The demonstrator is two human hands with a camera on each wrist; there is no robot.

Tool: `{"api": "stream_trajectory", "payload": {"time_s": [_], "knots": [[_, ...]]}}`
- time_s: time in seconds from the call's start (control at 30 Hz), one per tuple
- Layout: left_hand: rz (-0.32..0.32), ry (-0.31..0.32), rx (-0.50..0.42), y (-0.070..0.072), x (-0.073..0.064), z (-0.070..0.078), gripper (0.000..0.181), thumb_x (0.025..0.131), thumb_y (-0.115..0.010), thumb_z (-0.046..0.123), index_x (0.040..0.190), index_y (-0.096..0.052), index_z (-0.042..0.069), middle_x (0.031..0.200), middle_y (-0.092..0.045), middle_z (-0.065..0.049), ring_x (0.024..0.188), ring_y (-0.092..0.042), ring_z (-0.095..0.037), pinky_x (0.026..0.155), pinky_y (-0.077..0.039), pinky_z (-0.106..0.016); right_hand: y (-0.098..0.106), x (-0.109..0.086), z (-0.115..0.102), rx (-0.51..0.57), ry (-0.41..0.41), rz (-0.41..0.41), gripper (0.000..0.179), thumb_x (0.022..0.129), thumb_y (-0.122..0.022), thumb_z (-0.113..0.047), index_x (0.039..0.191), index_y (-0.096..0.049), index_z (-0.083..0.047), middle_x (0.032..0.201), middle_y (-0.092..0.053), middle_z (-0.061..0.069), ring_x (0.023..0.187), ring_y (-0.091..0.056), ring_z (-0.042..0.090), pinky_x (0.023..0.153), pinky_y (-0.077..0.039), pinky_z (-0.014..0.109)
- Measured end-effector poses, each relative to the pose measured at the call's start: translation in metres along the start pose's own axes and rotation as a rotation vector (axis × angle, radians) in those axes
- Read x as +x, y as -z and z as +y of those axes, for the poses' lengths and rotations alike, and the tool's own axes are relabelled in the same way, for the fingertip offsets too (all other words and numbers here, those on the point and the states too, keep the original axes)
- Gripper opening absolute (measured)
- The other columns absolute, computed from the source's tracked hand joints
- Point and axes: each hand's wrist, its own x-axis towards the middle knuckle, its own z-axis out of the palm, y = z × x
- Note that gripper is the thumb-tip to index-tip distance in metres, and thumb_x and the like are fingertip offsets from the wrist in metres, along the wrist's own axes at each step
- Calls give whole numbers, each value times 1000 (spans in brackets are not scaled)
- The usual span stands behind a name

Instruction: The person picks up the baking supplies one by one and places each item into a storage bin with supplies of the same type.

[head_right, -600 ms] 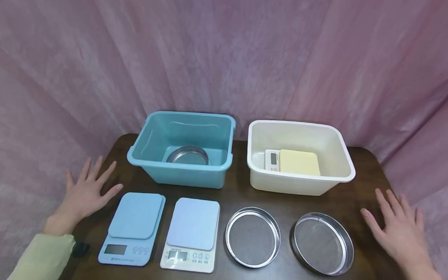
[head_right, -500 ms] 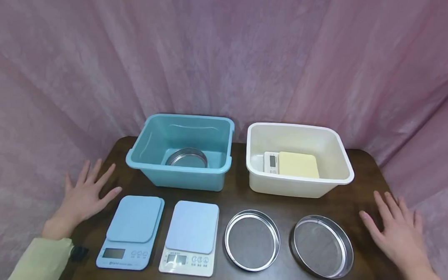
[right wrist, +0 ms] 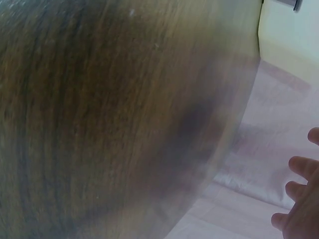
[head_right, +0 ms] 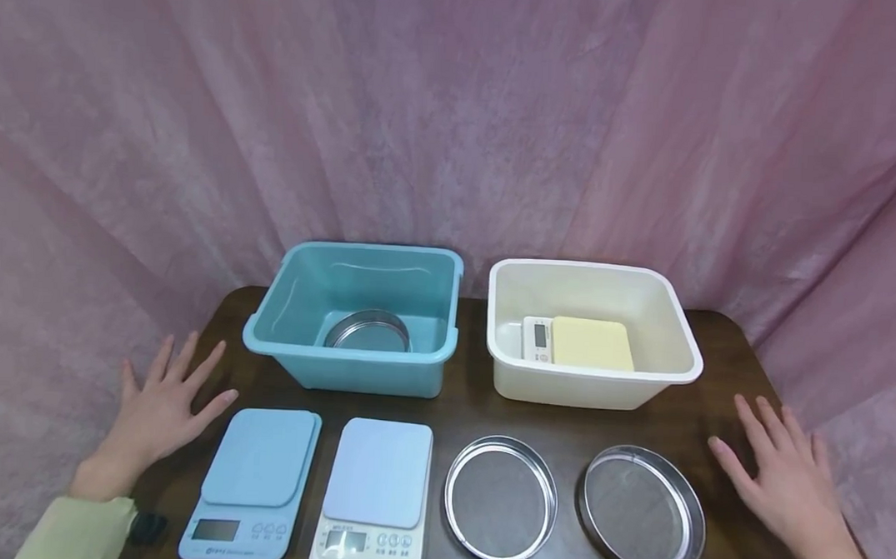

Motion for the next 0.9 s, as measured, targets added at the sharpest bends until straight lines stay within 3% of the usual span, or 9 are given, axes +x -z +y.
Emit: {"api": "stream_trajectory", "payload": {"time_s": [0.33,0.7,0.9], "knots": [[-15,12,-2,1,-2,4,88,98,-55,66,168,-22,24,172,-11,-22,158,6,-46,106,12,-84,1,-4,-3,25,4,20,74,105,-57,-35,168,-21,-16,170,-17,24,159,1,42,116,10,74],[-17,10,-16,3,0,5,88,99,-55,66,168,-21,24,172,-10,-23,158,8,-45,106,12,-84,-1,-4,-3,30,15,24,72,106,-55,-34,168,-21,-17,169,-18,26,159,1,43,117,10,73],[-8,11,-14,3,1,4,88,99,-55,66,168,-20,25,172,-11,-22,157,1,-48,106,10,-85,-1,-3,-5,38,12,15,73,107,-55,-34,168,-19,-16,169,-17,27,159,4,41,118,11,72]]}}
